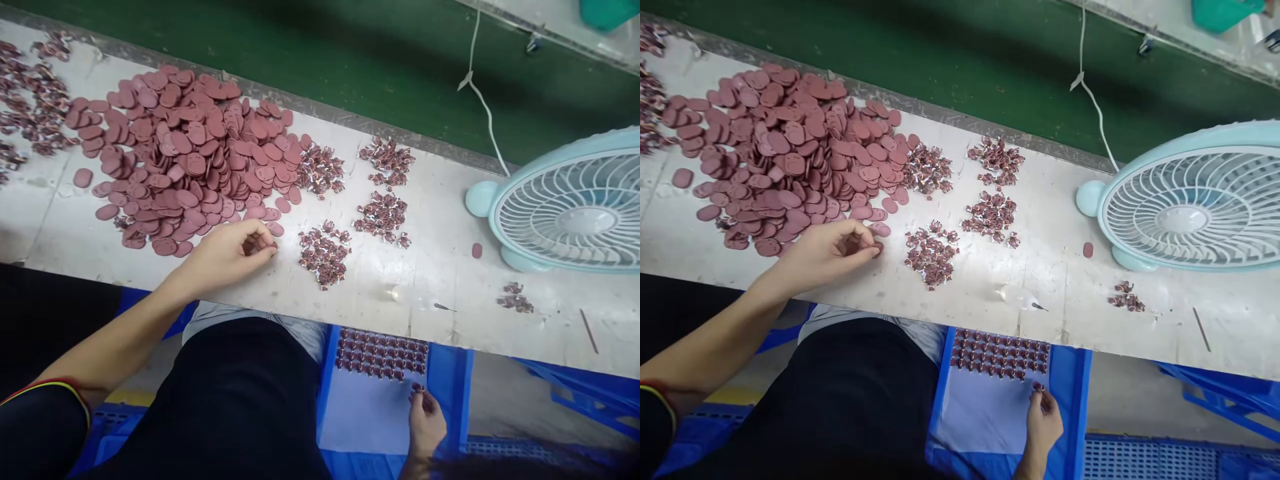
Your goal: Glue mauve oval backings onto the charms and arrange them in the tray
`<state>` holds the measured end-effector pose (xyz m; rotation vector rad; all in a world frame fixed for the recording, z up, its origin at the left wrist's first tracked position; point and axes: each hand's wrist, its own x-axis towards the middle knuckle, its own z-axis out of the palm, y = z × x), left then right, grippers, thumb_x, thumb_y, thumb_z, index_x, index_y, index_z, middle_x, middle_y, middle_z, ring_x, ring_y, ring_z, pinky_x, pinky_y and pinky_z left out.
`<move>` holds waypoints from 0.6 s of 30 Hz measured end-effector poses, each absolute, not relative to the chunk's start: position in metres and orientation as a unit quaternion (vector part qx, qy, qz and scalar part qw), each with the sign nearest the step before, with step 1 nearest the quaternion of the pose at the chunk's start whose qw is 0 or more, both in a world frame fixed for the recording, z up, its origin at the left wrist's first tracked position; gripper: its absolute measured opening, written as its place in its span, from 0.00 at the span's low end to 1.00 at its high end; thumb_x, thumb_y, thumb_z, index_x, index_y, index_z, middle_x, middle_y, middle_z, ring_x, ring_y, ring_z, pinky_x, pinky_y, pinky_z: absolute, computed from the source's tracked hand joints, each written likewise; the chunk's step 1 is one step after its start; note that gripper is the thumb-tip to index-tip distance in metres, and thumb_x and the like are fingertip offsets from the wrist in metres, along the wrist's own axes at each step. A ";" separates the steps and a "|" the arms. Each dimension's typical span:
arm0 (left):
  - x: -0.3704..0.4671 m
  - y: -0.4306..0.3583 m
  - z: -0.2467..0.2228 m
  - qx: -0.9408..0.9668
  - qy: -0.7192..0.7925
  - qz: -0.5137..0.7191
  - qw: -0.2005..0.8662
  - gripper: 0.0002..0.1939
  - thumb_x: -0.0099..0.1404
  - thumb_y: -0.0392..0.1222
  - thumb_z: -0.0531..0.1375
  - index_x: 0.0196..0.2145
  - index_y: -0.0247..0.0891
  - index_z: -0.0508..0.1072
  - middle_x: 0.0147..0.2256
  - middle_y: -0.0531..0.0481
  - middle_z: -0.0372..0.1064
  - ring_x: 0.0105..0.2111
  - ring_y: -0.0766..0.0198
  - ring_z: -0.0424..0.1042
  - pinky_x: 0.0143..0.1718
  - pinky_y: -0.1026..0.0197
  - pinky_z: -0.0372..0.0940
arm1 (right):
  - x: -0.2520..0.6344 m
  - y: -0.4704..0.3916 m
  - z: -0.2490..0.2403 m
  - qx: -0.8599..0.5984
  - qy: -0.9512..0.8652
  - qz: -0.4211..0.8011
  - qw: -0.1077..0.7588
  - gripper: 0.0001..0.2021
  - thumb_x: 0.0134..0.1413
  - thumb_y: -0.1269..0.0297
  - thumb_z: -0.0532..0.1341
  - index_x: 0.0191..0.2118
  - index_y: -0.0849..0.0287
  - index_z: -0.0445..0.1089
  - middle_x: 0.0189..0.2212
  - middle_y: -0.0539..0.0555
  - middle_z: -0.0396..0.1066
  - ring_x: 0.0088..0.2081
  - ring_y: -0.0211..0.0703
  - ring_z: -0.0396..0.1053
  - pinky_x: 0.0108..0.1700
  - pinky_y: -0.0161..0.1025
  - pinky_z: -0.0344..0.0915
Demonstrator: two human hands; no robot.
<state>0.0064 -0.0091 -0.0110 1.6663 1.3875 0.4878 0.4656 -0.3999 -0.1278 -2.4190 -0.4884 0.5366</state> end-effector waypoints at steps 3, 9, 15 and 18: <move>0.001 -0.010 -0.002 0.629 0.552 0.233 0.496 0.15 0.77 0.54 0.72 0.44 0.40 0.80 0.38 0.52 0.85 0.35 0.67 0.83 0.43 0.62 0.76 | 0.476 -0.421 -0.154 -0.940 -0.172 0.183 0.229 0.23 0.73 0.35 0.75 0.39 0.50 0.82 0.31 0.43 0.77 0.31 0.44 0.75 0.35 0.45 0.79; -0.009 -0.015 -0.003 0.567 0.474 0.328 0.589 0.14 0.70 0.43 0.84 0.41 0.39 0.84 0.33 0.54 0.81 0.31 0.69 0.77 0.34 0.65 0.76 | 0.503 -0.434 -0.192 -0.954 -0.164 0.203 0.146 0.20 0.78 0.42 0.74 0.42 0.55 0.82 0.36 0.47 0.80 0.36 0.45 0.77 0.41 0.47 0.80; -0.008 -0.027 -0.013 0.491 0.453 0.360 0.652 0.19 0.69 0.54 0.89 0.48 0.40 0.96 0.47 0.41 0.94 0.37 0.62 0.87 0.30 0.66 0.78 | 0.507 -0.437 -0.197 -0.947 -0.175 0.229 0.141 0.20 0.78 0.41 0.73 0.43 0.54 0.83 0.39 0.48 0.79 0.38 0.47 0.78 0.41 0.48 0.82; -0.015 -0.031 -0.009 0.458 0.435 0.358 0.688 0.21 0.69 0.56 0.89 0.54 0.45 0.98 0.54 0.38 0.96 0.40 0.58 0.91 0.33 0.64 0.82 | 0.506 -0.430 -0.189 -0.945 -0.155 0.238 0.161 0.20 0.77 0.41 0.73 0.41 0.54 0.83 0.37 0.46 0.76 0.35 0.45 0.74 0.37 0.45 0.78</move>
